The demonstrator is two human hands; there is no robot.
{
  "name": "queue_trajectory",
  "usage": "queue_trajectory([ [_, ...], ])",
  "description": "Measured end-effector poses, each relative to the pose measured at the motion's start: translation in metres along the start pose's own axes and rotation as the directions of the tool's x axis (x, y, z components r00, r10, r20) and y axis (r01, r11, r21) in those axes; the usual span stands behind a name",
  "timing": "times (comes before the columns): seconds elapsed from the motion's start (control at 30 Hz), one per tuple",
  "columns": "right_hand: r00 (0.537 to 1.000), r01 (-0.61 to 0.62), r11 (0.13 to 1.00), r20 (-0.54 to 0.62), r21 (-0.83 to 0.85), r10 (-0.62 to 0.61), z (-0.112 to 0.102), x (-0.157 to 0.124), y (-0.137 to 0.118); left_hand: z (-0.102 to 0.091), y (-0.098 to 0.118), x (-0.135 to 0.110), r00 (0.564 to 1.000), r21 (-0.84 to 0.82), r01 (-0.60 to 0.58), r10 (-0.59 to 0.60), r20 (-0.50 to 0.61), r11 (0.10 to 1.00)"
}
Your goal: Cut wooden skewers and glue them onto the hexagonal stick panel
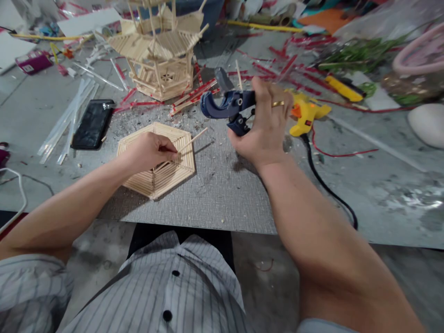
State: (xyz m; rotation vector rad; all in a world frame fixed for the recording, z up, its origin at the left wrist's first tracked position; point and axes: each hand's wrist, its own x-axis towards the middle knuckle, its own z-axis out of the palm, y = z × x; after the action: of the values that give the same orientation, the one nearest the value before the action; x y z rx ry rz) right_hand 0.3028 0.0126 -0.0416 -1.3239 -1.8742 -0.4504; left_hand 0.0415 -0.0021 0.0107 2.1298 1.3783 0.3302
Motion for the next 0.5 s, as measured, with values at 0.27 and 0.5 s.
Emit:
queue_trajectory([
  [0.27, 1.0, 0.009, 1.0, -0.012, 0.027, -0.009, 0.0002, -0.0011, 0.002, 0.0086, -0.003, -0.0043, 0.998, 0.062, -0.002, 0.005, -0.06, 0.998],
  [0.5, 0.998, -0.031, 0.998, 0.052, 0.046, 0.028, 0.002, -0.0014, 0.0079, -0.0009, -0.0013, -0.0061, 0.995, 0.103, -0.009, 0.019, -0.095, 0.995],
])
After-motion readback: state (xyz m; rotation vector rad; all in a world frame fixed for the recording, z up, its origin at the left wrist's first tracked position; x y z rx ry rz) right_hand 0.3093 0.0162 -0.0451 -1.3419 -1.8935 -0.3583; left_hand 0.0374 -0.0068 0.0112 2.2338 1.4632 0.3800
